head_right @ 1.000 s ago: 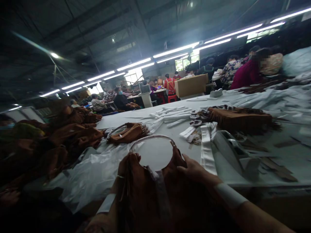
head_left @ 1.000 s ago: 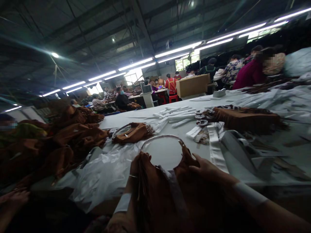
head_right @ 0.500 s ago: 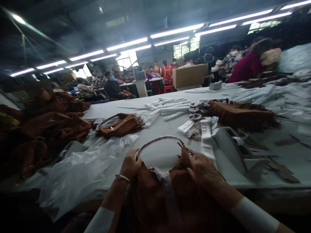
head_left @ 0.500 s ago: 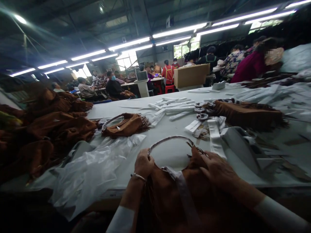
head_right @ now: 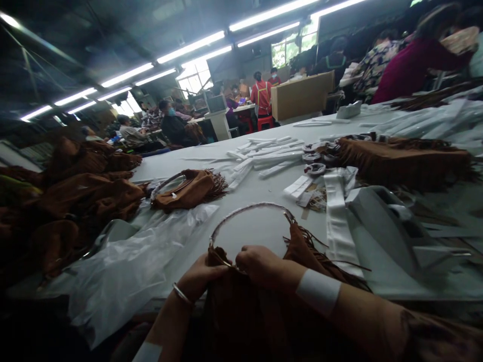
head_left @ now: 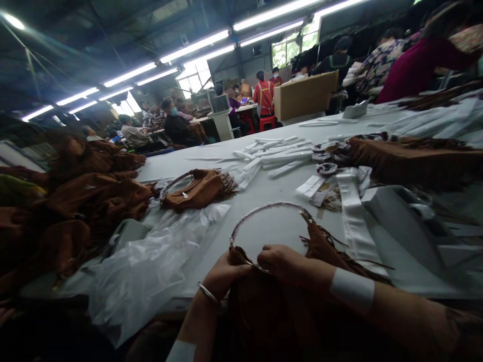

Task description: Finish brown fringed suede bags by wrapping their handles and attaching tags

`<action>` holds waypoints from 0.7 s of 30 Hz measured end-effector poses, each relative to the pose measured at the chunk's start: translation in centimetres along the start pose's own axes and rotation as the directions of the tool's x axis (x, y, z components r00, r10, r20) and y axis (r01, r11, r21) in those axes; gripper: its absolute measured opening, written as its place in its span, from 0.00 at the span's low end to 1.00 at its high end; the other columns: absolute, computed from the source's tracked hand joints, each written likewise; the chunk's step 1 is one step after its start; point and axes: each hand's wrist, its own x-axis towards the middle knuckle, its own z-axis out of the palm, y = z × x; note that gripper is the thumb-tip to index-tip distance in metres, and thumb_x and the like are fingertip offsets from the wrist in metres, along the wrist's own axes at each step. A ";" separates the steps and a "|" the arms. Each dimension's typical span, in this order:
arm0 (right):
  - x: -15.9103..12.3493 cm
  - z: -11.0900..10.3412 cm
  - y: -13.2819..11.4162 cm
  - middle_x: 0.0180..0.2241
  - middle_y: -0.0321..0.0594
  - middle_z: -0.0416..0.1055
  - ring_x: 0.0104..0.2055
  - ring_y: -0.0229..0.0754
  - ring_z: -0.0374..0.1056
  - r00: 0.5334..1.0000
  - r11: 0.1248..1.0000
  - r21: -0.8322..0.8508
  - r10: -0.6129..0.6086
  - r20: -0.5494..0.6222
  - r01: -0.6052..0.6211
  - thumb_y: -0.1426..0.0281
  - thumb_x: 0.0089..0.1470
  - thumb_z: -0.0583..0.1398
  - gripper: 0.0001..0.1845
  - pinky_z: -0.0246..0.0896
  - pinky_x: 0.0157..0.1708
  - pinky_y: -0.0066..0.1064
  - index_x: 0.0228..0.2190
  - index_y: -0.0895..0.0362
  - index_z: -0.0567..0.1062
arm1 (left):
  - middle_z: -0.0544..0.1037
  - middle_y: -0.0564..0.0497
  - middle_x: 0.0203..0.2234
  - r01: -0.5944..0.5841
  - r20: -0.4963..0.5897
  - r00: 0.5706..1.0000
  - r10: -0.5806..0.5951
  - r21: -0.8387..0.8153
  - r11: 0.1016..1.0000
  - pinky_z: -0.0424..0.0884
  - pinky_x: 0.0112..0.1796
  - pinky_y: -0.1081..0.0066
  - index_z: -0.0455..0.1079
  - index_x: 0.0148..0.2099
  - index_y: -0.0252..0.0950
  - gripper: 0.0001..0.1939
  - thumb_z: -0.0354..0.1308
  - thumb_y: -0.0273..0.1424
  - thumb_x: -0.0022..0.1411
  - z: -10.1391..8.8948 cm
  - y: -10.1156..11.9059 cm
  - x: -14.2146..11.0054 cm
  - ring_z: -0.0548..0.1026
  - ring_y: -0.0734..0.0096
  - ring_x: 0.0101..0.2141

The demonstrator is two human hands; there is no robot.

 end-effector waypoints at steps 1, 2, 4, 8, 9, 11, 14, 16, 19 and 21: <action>-0.3 0.0 0.1 0.38 0.45 0.76 0.35 0.41 0.69 1.000 0.997 -0.071 -0.028 -0.002 0.028 0.77 0.55 0.57 0.10 0.60 0.34 0.29 0.36 0.59 0.78 | 0.76 0.53 0.28 -0.007 -0.037 0.999 0.007 0.001 1.000 0.67 0.36 0.71 0.70 0.36 0.34 0.18 0.73 0.32 0.46 0.3 0.0 -0.2 0.73 0.69 0.32; -0.6 -0.1 0.2 0.38 0.46 0.75 0.35 0.42 0.69 0.999 0.989 -0.135 -0.054 -0.002 0.053 0.77 0.54 0.57 0.10 0.60 0.34 0.30 0.36 0.59 0.77 | 0.76 0.53 0.29 -0.016 -0.083 0.996 0.016 0.009 1.000 0.67 0.36 0.71 0.70 0.39 0.35 0.21 0.73 0.31 0.44 0.6 0.0 -0.4 0.73 0.68 0.33; -0.7 -0.6 -0.2 0.39 0.47 0.74 0.37 0.44 0.69 0.992 0.968 -0.221 -0.124 -0.007 0.119 0.78 0.54 0.57 0.10 0.62 0.36 0.32 0.38 0.60 0.76 | 0.77 0.54 0.31 -0.035 -0.169 0.985 0.042 0.044 0.998 0.68 0.38 0.70 0.69 0.46 0.36 0.27 0.73 0.29 0.43 1.2 0.1 -0.8 0.74 0.68 0.34; 0.6 -2.2 -1.5 0.39 0.48 0.73 0.39 0.45 0.68 0.966 0.935 -0.259 -0.258 -0.019 0.244 0.75 0.59 0.57 0.09 0.63 0.39 0.34 0.41 0.61 0.74 | 0.78 0.50 0.37 -0.098 -0.102 0.988 0.117 0.175 0.980 0.70 0.40 0.68 0.69 0.49 0.36 0.26 0.71 0.29 0.46 2.0 1.2 -1.5 0.76 0.62 0.38; 1.1 -2.6 -1.7 0.39 0.47 0.74 0.38 0.45 0.67 0.960 0.932 -0.248 -0.280 -0.023 0.266 0.75 0.59 0.57 0.09 0.63 0.39 0.33 0.42 0.61 0.74 | 0.79 0.49 0.40 -0.122 -0.038 0.991 0.130 0.180 0.976 0.70 0.41 0.67 0.70 0.49 0.36 0.25 0.71 0.28 0.47 2.1 1.5 -1.6 0.76 0.60 0.41; 1.8 -3.3 -1.9 0.38 0.45 0.74 0.38 0.43 0.68 0.950 0.930 -0.209 -0.312 -0.020 0.301 0.75 0.60 0.57 0.09 0.63 0.39 0.32 0.41 0.60 0.75 | 0.79 0.48 0.42 -0.146 0.057 0.989 0.138 0.148 0.978 0.70 0.43 0.66 0.70 0.47 0.36 0.24 0.71 0.28 0.47 2.2 2.1 -1.7 0.76 0.57 0.44; 1.6 -3.3 -1.6 0.43 0.46 0.75 0.44 0.46 0.68 0.961 0.959 -0.193 -0.236 -0.142 0.207 0.72 0.59 0.60 0.11 0.62 0.45 0.36 0.45 0.57 0.75 | 0.79 0.50 0.36 -0.128 -0.097 0.986 0.137 0.090 0.988 0.71 0.40 0.67 0.70 0.44 0.36 0.23 0.73 0.32 0.45 2.0 2.1 -1.5 0.76 0.61 0.38; 0.5 -2.4 -1.4 0.52 0.53 0.71 0.52 0.51 0.66 0.935 0.984 -0.180 -0.056 -0.350 -0.009 0.71 0.59 0.61 0.19 0.60 0.52 0.43 0.52 0.58 0.71 | 0.79 0.49 0.34 -0.099 -0.279 0.952 0.127 0.111 0.989 0.72 0.39 0.65 0.70 0.43 0.34 0.22 0.70 0.39 0.49 1.7 1.5 -1.2 0.76 0.61 0.36; -1.8 -0.1 -1.7 0.52 0.55 0.70 0.53 0.55 0.65 0.904 0.976 -0.111 0.125 -0.409 -0.186 0.67 0.60 0.60 0.17 0.58 0.54 0.48 0.50 0.60 0.73 | 0.78 0.41 0.41 0.002 -0.501 0.839 0.211 0.391 0.920 0.73 0.45 0.55 0.69 0.50 0.30 0.27 0.67 0.42 0.53 1.3 0.7 -0.8 0.77 0.52 0.42; -3.0 1.3 -2.3 0.45 0.50 0.74 0.48 0.56 0.68 0.956 0.982 -0.086 0.140 -0.257 -0.167 0.61 0.58 0.62 0.16 0.60 0.50 0.49 0.43 0.59 0.76 | 0.76 0.37 0.47 0.063 -0.505 0.752 0.424 0.695 0.716 0.69 0.53 0.49 0.68 0.54 0.29 0.29 0.66 0.36 0.53 1.4 1.1 -0.7 0.73 0.47 0.50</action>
